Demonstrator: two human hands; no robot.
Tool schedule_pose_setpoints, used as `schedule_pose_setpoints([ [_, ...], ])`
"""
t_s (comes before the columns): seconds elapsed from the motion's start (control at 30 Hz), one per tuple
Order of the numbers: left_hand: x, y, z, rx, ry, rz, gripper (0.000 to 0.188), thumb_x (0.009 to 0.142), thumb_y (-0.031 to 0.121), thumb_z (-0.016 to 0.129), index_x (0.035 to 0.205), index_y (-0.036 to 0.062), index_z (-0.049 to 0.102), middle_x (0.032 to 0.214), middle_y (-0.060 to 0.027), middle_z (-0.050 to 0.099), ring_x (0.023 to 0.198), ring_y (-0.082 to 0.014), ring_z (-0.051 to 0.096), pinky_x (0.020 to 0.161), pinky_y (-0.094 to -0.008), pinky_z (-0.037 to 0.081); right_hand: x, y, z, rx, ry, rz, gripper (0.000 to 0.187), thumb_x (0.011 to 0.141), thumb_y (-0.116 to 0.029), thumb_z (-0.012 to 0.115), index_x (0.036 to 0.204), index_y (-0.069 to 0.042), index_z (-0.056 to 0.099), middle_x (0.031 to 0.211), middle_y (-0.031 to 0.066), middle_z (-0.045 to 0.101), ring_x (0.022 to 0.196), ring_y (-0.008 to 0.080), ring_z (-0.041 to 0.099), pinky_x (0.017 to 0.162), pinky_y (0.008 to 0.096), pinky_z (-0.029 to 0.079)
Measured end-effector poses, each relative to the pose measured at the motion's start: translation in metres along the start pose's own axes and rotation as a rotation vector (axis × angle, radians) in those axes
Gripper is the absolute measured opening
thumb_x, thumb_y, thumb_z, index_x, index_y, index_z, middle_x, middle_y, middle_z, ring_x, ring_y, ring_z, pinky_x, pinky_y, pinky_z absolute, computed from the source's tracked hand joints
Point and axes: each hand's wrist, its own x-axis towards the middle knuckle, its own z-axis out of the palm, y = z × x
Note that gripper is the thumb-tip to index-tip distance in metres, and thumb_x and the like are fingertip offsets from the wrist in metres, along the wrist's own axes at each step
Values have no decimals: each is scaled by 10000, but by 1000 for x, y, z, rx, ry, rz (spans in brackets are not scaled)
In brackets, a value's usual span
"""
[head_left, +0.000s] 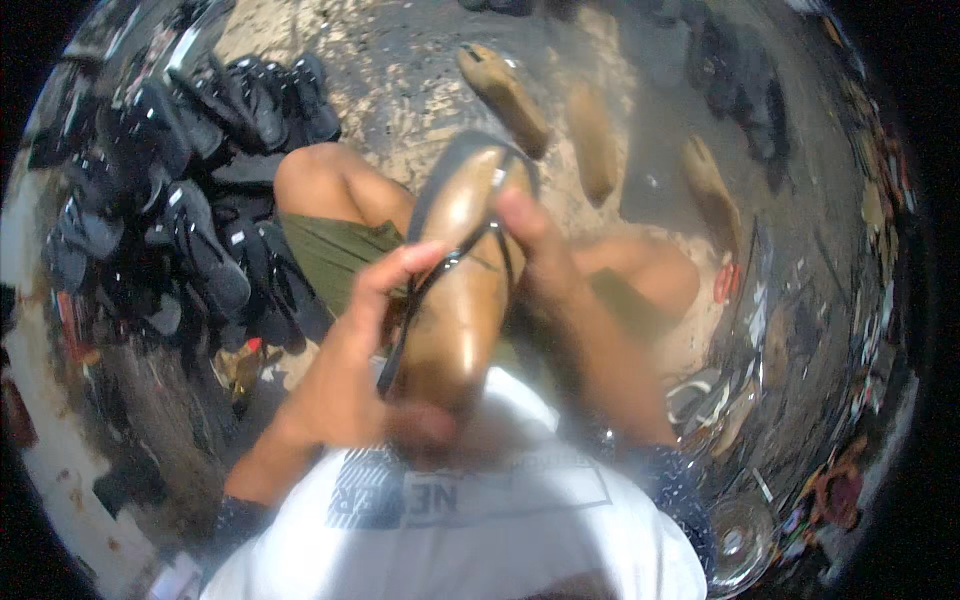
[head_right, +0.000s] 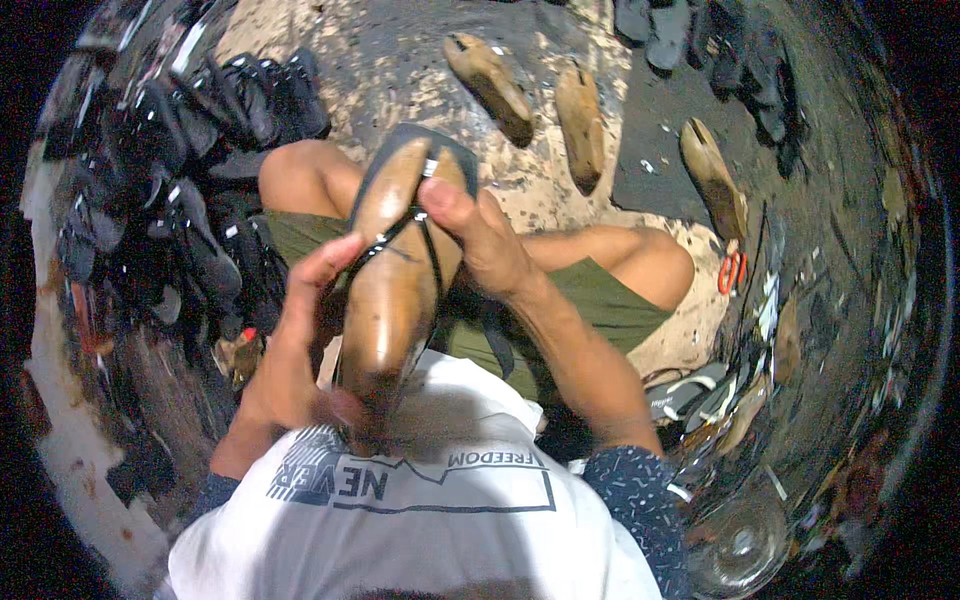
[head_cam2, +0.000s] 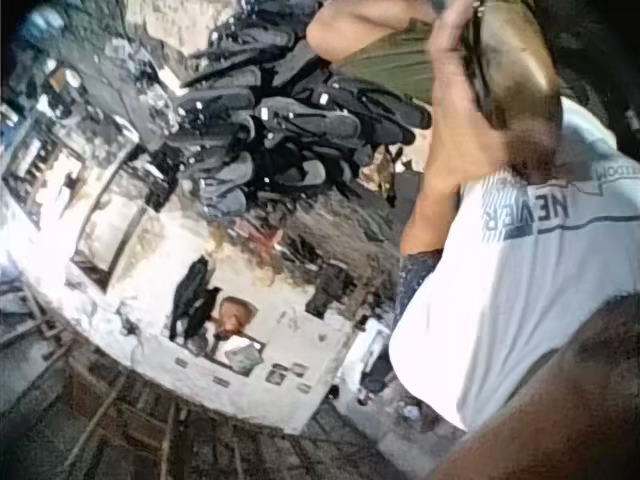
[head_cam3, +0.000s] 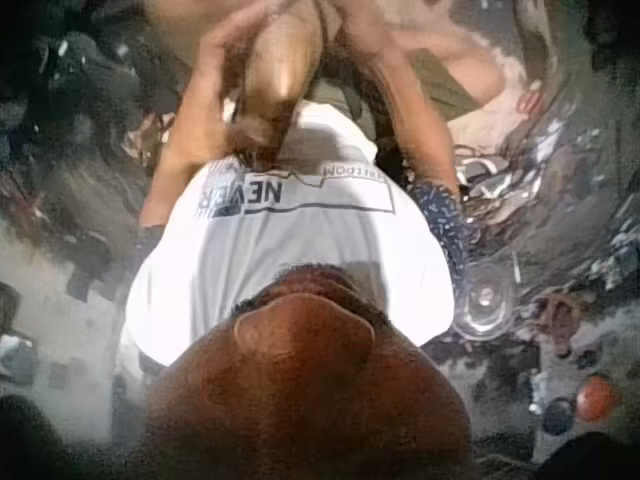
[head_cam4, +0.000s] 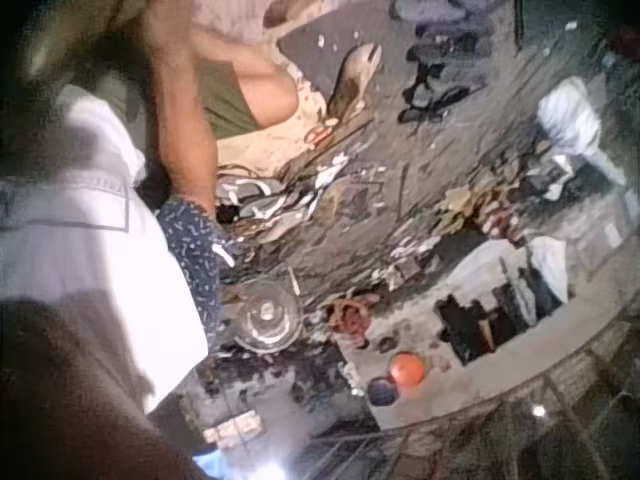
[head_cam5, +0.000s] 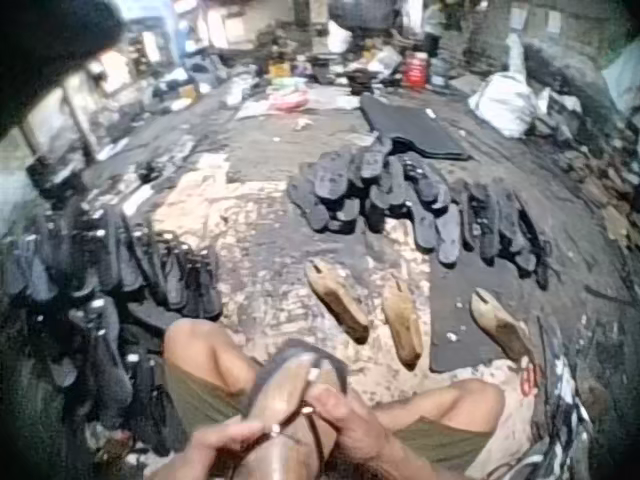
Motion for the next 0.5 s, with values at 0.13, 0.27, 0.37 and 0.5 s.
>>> schedule_pose_setpoints([
  [0.13,-21,-117,-29,-463,20,-146,759,1020,618,458,1491,32,355,1362,-164,573,1207,-245,606,1046,-376,478,1,26,-3,253,-97,-46,649,953,-559,569,1297,-8,568,1159,132,679,1036,243,679,957,390,546],
  [0.27,-40,-116,-5,-409,90,-398,763,1039,654,368,1353,-11,570,1276,-115,651,1076,-219,665,957,-344,524,9,28,-2,238,-103,-2,605,968,-528,562,1268,-2,586,1134,114,681,1021,221,673,937,375,542],
  [0.37,-46,-93,0,-309,221,-416,612,1059,535,425,1261,-6,627,1117,-79,678,977,-156,633,883,-302,505,10,24,-3,186,-77,5,574,980,-504,558,1247,2,600,1115,101,683,1010,204,669,922,364,539],
  [0.5,-61,-84,3,-451,294,-335,452,1042,460,519,1161,45,654,964,14,621,828,-64,545,746,-226,448,16,26,-1,130,-64,19,534,995,-472,551,1219,8,619,1090,83,685,995,182,664,902,349,535],
])
